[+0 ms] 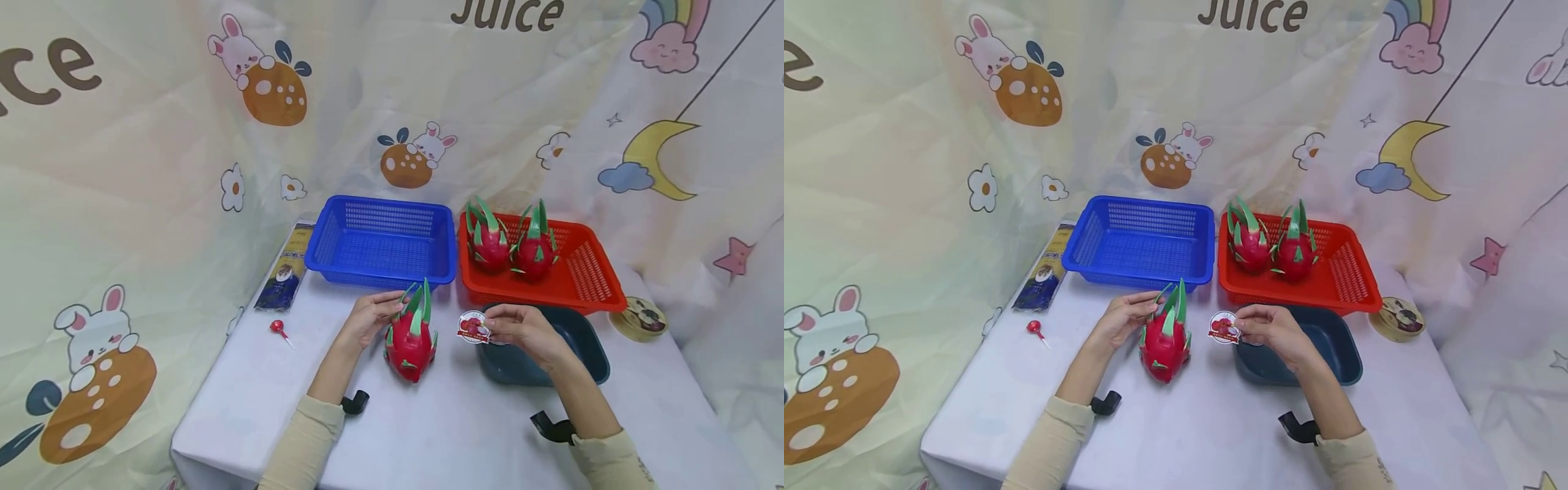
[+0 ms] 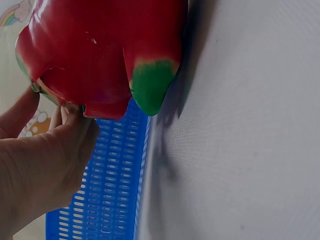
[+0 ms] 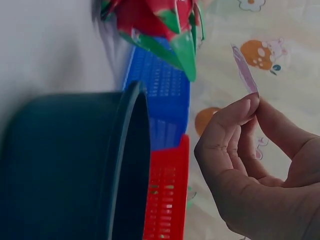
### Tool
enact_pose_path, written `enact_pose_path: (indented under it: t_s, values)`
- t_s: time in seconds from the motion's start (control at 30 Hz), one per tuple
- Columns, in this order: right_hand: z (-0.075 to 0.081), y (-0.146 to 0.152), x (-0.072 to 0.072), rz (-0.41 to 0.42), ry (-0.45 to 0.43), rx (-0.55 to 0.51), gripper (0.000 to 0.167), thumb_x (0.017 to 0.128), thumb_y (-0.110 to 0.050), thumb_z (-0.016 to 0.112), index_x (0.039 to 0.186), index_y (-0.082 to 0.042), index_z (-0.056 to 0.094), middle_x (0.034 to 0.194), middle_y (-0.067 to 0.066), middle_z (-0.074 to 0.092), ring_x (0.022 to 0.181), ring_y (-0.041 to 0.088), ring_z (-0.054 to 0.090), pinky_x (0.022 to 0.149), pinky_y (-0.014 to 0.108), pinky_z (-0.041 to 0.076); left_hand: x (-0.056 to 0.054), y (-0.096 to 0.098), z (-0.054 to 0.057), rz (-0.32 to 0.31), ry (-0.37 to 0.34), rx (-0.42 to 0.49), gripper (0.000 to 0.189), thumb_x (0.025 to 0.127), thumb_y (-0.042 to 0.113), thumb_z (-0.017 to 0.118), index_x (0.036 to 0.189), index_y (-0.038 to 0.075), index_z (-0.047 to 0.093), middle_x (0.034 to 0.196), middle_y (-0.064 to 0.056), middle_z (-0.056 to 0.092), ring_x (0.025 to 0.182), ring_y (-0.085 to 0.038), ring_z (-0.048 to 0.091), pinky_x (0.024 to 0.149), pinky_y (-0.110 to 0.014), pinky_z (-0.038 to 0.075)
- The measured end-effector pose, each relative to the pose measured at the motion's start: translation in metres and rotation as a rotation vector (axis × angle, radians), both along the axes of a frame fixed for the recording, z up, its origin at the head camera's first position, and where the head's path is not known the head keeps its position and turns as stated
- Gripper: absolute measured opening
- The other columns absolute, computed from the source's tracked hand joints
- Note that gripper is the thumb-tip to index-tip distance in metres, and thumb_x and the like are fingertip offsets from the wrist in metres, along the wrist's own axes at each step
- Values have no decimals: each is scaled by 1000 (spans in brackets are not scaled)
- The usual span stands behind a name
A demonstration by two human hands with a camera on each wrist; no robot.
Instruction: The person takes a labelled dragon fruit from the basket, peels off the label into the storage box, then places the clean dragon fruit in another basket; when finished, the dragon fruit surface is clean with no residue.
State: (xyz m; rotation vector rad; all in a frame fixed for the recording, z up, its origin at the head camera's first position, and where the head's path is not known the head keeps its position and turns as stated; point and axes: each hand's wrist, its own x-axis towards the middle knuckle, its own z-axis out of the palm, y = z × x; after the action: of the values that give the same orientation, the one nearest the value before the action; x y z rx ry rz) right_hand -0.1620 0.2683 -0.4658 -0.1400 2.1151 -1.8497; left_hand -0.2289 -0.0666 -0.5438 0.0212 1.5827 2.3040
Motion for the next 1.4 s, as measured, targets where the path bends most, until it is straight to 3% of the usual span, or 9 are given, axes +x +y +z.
enact_pose_path:
  t_s: [0.27,0.47,0.7,0.87,1.1,1.4]
  values:
    - [0,27,-3,3,-19,67,38,102,-17,68,129,8,62,115,8,71,101,23,69,89,34,62,1,-2,1,-10,6,-16,43,93,2,73,135,-4,66,122,-13,75,98,-16,72,75,-22,55]
    - [8,44,-9,19,-79,111,37,102,-19,68,129,6,63,108,5,74,96,21,71,89,33,62,0,-2,2,-5,6,-21,41,94,2,73,134,-5,67,124,-15,74,97,-15,71,75,-22,55]
    - [24,62,-21,77,-111,165,32,103,-19,66,128,2,68,110,3,76,99,20,74,97,44,59,1,-3,2,-8,-3,-3,40,93,3,74,133,-4,68,123,-14,75,105,-19,72,79,-22,57]
    - [27,72,-32,99,-185,211,31,103,-18,66,127,1,70,111,6,77,101,23,75,101,51,56,1,-4,3,-13,-2,-2,41,93,3,74,133,-3,68,123,-14,75,105,-19,72,80,-22,57]
    - [22,80,-40,170,-270,329,30,102,-15,66,124,6,70,107,13,76,99,32,75,98,51,58,1,-3,2,-19,-1,-9,43,93,2,73,135,-7,65,123,-15,75,97,-15,72,76,-23,56]
    - [7,82,-49,252,-349,474,21,101,-9,65,114,7,73,102,16,76,91,35,75,89,52,61,2,-3,4,-22,4,0,43,94,3,73,136,-5,65,129,-20,71,101,-18,71,75,-22,54]
